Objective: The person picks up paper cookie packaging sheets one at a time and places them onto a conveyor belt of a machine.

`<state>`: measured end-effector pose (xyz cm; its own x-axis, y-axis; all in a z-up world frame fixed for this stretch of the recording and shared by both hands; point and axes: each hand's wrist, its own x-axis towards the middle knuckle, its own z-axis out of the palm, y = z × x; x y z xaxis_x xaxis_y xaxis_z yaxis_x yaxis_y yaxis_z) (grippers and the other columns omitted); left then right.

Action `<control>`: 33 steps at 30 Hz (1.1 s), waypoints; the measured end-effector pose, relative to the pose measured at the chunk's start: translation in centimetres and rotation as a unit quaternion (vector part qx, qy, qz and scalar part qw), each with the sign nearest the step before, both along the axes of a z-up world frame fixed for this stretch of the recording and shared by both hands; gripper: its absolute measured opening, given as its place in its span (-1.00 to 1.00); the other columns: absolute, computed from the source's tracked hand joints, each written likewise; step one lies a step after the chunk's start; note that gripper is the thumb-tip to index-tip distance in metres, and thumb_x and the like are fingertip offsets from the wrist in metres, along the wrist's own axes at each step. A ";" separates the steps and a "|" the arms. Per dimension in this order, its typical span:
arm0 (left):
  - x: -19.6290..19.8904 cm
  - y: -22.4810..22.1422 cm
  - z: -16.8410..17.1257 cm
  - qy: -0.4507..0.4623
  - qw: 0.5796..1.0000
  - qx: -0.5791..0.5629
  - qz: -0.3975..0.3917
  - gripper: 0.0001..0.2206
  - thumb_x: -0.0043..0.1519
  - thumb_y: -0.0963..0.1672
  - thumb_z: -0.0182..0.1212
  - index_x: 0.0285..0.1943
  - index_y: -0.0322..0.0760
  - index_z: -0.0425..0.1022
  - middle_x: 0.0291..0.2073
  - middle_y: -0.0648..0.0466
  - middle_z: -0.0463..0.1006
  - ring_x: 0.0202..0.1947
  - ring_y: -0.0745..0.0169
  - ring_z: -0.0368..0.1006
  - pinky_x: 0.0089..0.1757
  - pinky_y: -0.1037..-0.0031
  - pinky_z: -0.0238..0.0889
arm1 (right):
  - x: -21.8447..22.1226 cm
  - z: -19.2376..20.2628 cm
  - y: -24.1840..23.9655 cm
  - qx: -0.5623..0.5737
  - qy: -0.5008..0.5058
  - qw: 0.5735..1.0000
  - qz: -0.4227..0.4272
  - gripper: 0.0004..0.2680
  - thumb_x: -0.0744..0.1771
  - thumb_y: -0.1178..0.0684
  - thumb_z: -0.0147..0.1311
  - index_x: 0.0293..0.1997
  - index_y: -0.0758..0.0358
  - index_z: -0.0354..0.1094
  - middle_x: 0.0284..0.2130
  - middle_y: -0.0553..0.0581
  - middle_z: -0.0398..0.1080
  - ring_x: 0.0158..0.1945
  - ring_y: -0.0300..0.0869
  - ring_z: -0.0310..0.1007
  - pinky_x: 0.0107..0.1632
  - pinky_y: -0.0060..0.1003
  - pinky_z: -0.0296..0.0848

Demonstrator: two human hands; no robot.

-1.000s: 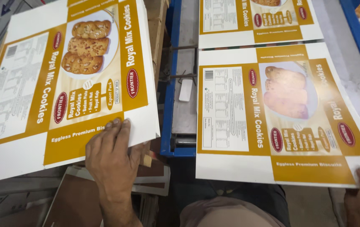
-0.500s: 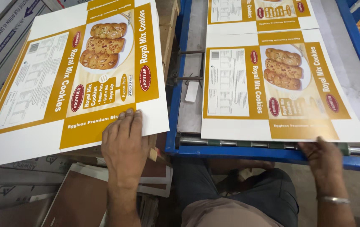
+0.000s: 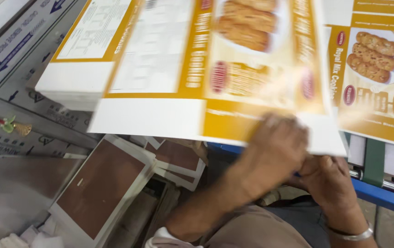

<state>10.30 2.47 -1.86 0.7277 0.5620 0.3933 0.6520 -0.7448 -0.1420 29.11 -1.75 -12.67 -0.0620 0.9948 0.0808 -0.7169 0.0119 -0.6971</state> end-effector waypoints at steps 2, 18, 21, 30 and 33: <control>1.1 -1.0 0.1 -0.056 0.998 -0.025 -0.015 -0.54 0.14 0.03 0.23 0.12 -0.35 0.51 0.08 -0.02 0.56 0.22 0.03 0.41 0.28 0.04 0.19 | -0.8 0.8 0.7 -0.202 -0.005 0.975 -0.086 -0.67 0.44 -0.04 -0.12 0.39 0.19 0.18 0.16 0.24 0.37 0.18 0.09 0.39 0.04 0.05 0.47; -16.1 10.2 5.0 -0.094 0.992 -0.031 0.076 -0.62 0.31 0.01 0.35 0.15 -0.34 0.55 0.03 -0.14 0.61 0.03 -0.11 0.54 0.03 0.14 0.37 | 20.7 -14.1 -4.3 -0.241 -0.136 0.878 -0.390 -0.70 0.47 0.07 -0.07 0.38 0.39 0.22 0.25 0.26 0.43 0.27 -0.06 0.49 0.32 -0.18 0.56; -16.3 10.0 4.7 -0.105 0.989 0.016 0.098 -0.76 0.32 -0.06 0.38 0.02 -0.30 0.58 -0.14 -0.05 0.65 -0.12 -0.08 0.58 -0.09 0.16 0.42 | 22.3 -17.4 -7.8 -0.280 -0.131 0.861 -0.404 -0.71 0.48 0.08 -0.06 0.37 0.39 0.21 0.23 0.25 0.43 0.26 -0.07 0.49 0.31 -0.21 0.56; -15.2 8.1 3.9 -0.122 0.981 0.074 0.133 -0.61 -0.06 -0.15 0.55 -0.04 -0.26 0.60 -0.15 0.00 0.64 -0.13 0.00 0.57 -0.11 0.22 0.40 | 22.6 -20.4 -15.5 -0.364 -0.107 0.810 -0.448 -0.73 0.48 0.09 -0.02 0.35 0.38 0.18 0.20 0.21 0.42 0.23 -0.09 0.51 0.27 -0.27 0.57; -15.2 7.8 4.3 -0.122 0.981 0.061 0.139 -0.59 -0.08 -0.16 0.54 -0.02 -0.24 0.60 -0.13 0.00 0.65 -0.11 -0.01 0.57 -0.10 0.22 0.39 | 21.0 -19.2 -16.0 -0.369 -0.119 0.795 -0.466 -0.73 0.49 0.10 -0.01 0.35 0.38 0.18 0.18 0.20 0.42 0.23 -0.10 0.52 0.26 -0.29 0.57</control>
<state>-4.92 10.31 2.44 0.4283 0.6635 0.6135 0.8530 -0.5208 -0.0323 50.08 -17.78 -31.84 0.8042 0.3879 -0.4502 -0.4831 -0.0147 -0.8755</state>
